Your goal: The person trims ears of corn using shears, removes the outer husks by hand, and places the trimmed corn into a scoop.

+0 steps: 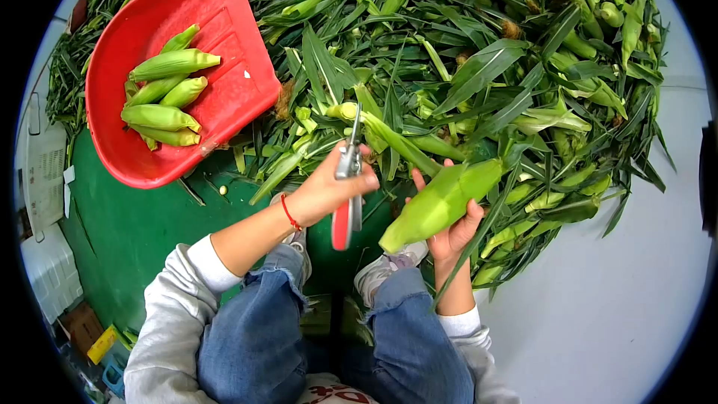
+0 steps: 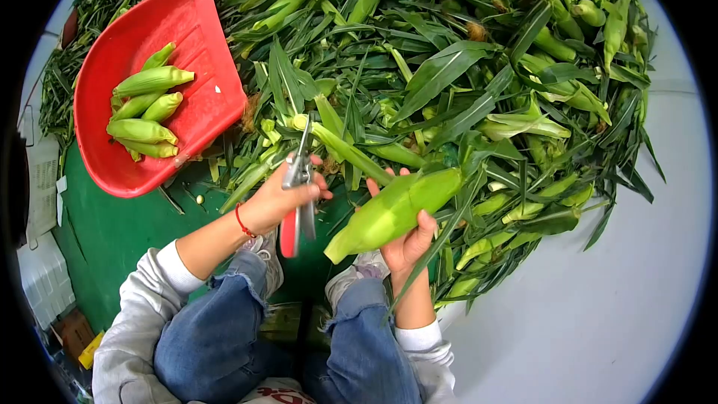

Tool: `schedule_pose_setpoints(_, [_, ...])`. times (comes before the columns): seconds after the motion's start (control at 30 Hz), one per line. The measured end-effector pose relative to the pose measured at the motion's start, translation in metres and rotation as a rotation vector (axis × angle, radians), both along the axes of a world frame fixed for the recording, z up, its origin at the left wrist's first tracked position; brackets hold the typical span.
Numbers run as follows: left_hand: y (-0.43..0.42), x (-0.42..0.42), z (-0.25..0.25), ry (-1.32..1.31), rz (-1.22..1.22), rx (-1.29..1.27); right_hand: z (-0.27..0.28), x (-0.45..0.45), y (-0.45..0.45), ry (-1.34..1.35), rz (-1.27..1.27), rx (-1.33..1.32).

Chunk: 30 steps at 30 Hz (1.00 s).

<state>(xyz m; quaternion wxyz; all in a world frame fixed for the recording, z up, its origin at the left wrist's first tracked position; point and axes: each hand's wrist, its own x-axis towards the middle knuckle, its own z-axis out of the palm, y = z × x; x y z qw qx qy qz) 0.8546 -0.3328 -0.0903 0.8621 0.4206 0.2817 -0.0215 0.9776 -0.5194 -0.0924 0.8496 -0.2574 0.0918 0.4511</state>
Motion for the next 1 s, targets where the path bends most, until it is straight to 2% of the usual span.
schedule_pose_setpoints(0.03, [-0.002, 0.002, 0.002, -0.071, -0.065, 0.11, -0.002, -0.001, 0.0, -0.042, -0.012, -0.067])
schedule_pose_setpoints(0.07, [-0.005, 0.002, 0.015, -0.032, -0.254, 0.215, -0.008, -0.002, -0.001, -0.087, -0.024, -0.131])
schedule_pose_setpoints(0.1, [-0.008, -0.001, 0.013, -0.144, -0.485, 0.598, -0.011, -0.003, -0.001, -0.131, -0.039, -0.196])
schedule_pose_setpoints(0.17, [-0.018, 0.0, 0.022, -0.104, -0.56, 0.578, -0.006, -0.006, 0.001, -0.082, -0.08, -0.223])
schedule_pose_setpoints(0.2, [-0.021, -0.002, 0.02, -0.134, -0.489, 0.573, -0.009, -0.006, -0.003, -0.087, -0.091, -0.236])
schedule_pose_setpoints(0.23, [-0.019, -0.001, 0.016, -0.118, -0.528, 0.575, -0.01, -0.007, -0.006, -0.092, -0.101, -0.247])
schedule_pose_setpoints(0.4, [-0.02, -0.004, 0.016, -0.226, -0.466, 0.487, -0.022, -0.005, -0.012, -0.056, -0.128, -0.112])
schedule_pose_setpoints(0.5, [-0.024, -0.003, 0.025, -0.194, -0.407, 0.203, -0.016, -0.004, -0.008, -0.01, -0.147, -0.087])
schedule_pose_setpoints(0.53, [-0.03, -0.003, 0.019, -0.159, -0.35, -0.058, -0.004, -0.002, -0.002, -0.012, -0.142, -0.085])
schedule_pose_setpoints(0.57, [-0.031, -0.004, 0.015, -0.134, -0.294, -0.134, 0.002, 0.0, 0.002, -0.013, -0.135, -0.082])
schedule_pose_setpoints(0.6, [-0.031, -0.007, 0.012, -0.133, -0.231, -0.202, -0.013, 0.008, -0.006, 0.081, -0.114, 0.047])
schedule_pose_setpoints(0.63, [-0.03, -0.008, 0.011, -0.133, -0.169, -0.268, -0.01, 0.009, -0.005, 0.036, -0.128, -0.003])
schedule_pose_setpoints(0.73, [-0.035, -0.002, 0.013, -0.147, -0.1, -0.168, 0.005, 0.007, 0.001, -0.035, -0.106, -0.081])
schedule_pose_setpoints(0.77, [-0.038, 0.0, 0.011, -0.15, -0.162, -0.108, 0.007, 0.001, 0.005, 0.064, -0.183, -0.256])
schedule_pose_setpoints(0.83, [-0.049, 0.005, 0.001, -0.139, -0.21, 0.53, 0.01, -0.01, 0.019, -0.235, -0.156, -0.473])
schedule_pose_setpoints(0.87, [-0.048, 0.004, 0.004, -0.035, -0.244, 0.444, 0.008, -0.009, 0.017, -0.238, -0.168, -0.404])
schedule_pose_setpoints(0.97, [-0.043, -0.002, -0.003, -0.016, -0.162, -0.003, 0.01, 0.001, 0.004, -0.204, -0.218, -0.207])
schedule_pose_setpoints(1.0, [-0.036, -0.005, -0.005, 0.04, -0.128, -0.051, 0.015, 0.009, 0.0, -0.227, -0.22, -0.237])
